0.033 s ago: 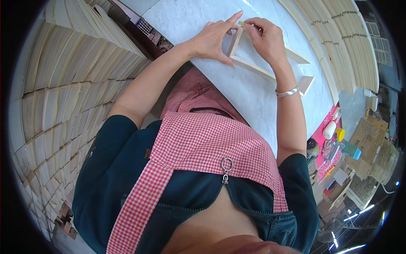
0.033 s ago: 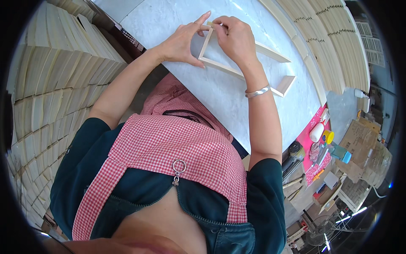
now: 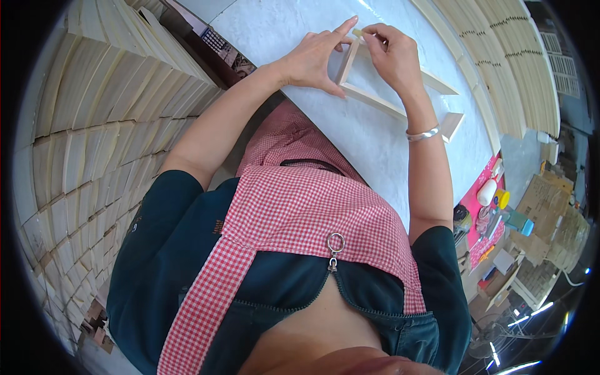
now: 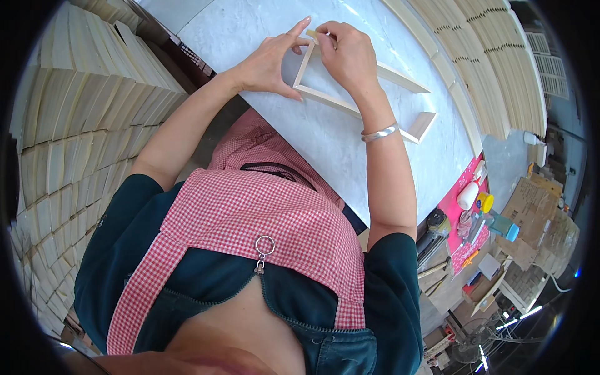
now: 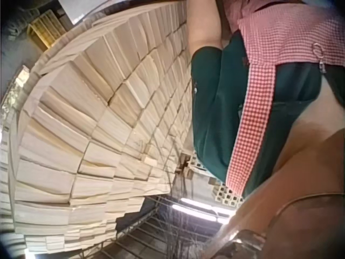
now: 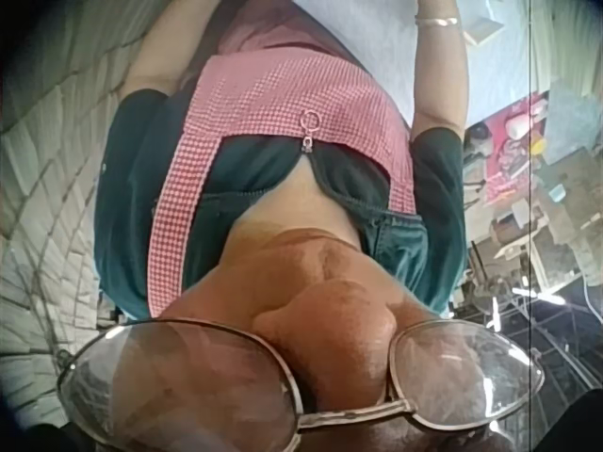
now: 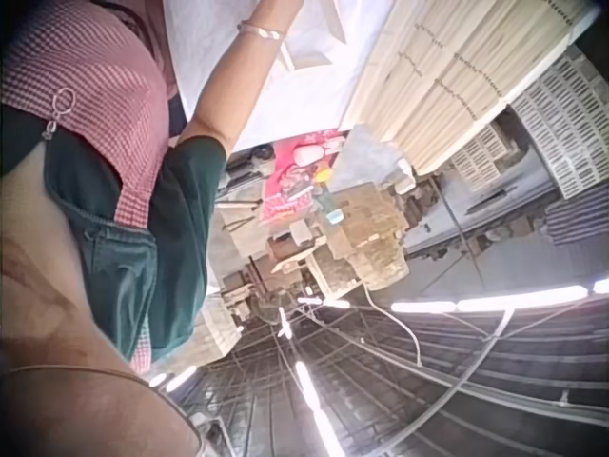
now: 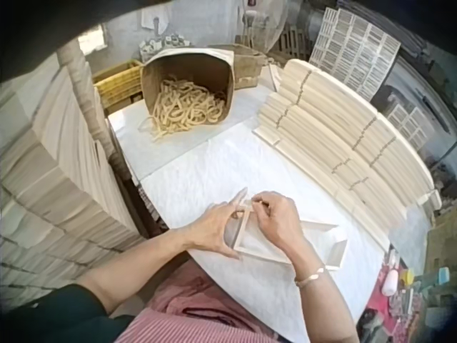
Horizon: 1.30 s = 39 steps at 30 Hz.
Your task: Assembling wooden boxes by applying glue to joints and securing them with a pneumatic nail gun.
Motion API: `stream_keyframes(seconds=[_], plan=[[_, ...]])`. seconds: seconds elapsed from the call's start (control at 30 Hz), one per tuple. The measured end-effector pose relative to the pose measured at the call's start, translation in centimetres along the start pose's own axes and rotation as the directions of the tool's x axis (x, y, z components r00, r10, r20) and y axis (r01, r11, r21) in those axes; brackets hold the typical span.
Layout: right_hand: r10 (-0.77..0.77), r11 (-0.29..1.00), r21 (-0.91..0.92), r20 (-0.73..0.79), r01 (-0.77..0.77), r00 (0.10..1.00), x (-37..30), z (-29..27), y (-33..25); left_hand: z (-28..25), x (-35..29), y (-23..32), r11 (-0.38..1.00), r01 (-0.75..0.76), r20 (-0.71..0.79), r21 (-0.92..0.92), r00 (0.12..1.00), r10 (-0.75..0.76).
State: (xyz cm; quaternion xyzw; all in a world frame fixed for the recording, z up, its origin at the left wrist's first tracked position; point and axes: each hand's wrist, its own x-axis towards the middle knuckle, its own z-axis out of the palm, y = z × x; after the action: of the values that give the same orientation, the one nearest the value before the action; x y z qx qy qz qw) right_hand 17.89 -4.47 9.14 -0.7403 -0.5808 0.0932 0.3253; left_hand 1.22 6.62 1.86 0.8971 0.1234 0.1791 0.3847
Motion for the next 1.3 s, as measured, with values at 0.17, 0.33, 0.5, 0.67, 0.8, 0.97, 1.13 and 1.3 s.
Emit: stream_keyframes(seconds=[0.17,0.33,0.5,0.67,0.8,0.97,1.13,1.3], plan=[[-0.040,0.992,-0.120,-0.014,0.038,0.999,1.0,0.8,0.5,0.3,-0.1,-0.4,0.999,-0.037,-0.028,-0.008,0.999,0.037],[-0.131,0.991,0.031,0.185,0.128,0.974,0.4,0.4,0.3,0.7,0.0,-1.1,0.994,-0.074,-0.043,0.083,0.996,0.078],[-0.136,0.987,0.103,0.140,0.122,0.981,-1.3,0.8,0.0,0.9,0.1,-1.6,0.989,-0.068,-0.002,0.133,0.998,0.069],[-0.171,0.984,0.048,0.016,0.170,0.985,-2.5,1.4,-0.8,0.9,0.1,-1.8,0.986,-0.091,-0.008,0.136,0.996,0.093],[-0.138,0.990,-0.002,0.044,0.139,0.989,-2.7,0.7,-1.0,1.0,0.1,-1.7,0.983,-0.072,0.016,0.168,0.997,0.071],[-0.075,0.992,-0.096,0.088,0.084,0.993,-3.6,0.5,-2.2,1.1,0.1,-1.6,0.978,-0.129,-0.032,0.166,0.990,0.136],[-0.073,0.984,-0.158,0.090,0.086,0.993,-6.7,1.9,-6.2,1.1,1.5,-1.9,0.980,-0.075,0.040,0.182,0.997,0.069],[0.066,0.986,-0.151,-0.017,-0.067,0.998,-13.0,1.8,-5.1,-0.5,1.6,0.4,0.994,-0.038,0.096,0.103,0.995,0.028]])
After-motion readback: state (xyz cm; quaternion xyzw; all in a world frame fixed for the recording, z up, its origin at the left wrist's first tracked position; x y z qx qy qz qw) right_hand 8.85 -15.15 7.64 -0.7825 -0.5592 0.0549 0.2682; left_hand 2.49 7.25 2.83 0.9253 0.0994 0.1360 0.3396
